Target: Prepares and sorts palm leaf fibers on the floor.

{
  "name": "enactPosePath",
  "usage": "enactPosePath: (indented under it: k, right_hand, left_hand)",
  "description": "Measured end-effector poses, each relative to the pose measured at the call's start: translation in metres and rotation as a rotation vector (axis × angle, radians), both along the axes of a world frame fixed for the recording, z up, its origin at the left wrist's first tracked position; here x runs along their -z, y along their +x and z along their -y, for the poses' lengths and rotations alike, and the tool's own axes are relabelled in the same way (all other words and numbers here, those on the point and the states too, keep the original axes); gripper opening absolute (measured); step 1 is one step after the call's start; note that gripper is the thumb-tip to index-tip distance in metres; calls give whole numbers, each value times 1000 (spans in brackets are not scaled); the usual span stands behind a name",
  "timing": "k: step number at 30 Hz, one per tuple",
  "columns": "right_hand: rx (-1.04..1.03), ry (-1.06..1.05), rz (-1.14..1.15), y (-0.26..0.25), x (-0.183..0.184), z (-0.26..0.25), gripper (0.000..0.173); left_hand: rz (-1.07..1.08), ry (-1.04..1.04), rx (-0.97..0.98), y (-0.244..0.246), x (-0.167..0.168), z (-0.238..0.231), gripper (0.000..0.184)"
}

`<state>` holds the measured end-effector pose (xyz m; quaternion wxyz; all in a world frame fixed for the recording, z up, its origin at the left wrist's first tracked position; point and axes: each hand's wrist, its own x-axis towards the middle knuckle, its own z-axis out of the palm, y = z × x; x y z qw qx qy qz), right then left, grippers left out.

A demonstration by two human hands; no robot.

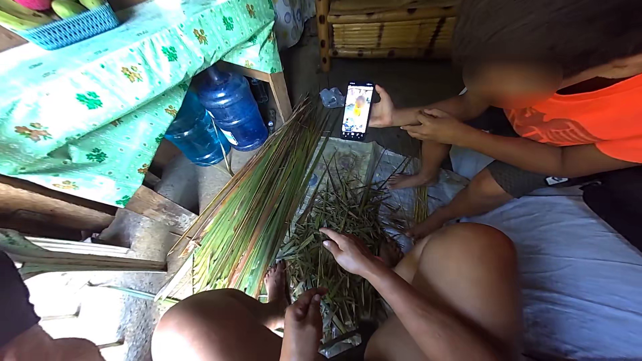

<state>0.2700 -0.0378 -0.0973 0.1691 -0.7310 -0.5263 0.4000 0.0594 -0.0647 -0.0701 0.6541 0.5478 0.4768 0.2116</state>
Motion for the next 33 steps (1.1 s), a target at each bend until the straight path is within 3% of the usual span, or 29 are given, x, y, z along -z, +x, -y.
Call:
enactPosePath:
  k: [5,9,14,20,23,33]
  right_hand:
    - [3,22,21,0,-1,-1,47]
    - [133,58,7,15,10,-4,41]
    - [112,-116,-17,28,-5,-4,50]
    - [-263,-51,-186,-15,-23,15,37]
    - [-389,-45,-141,-29,-25,17,37]
    - [-4,-5,-65,16,1,1,41]
  left_hand:
    - [-5,5,-9,-2,0,-2,29]
    - [1,-9,35,-5,1,6,28]
    - [-57,-43,12,-12,9,4,28]
    - [-112,-2,-12,-6,11,-15,27]
    - [-114,29,-21,-2,10,-18,23]
    - [-47,0,43,-9,-3,2,30]
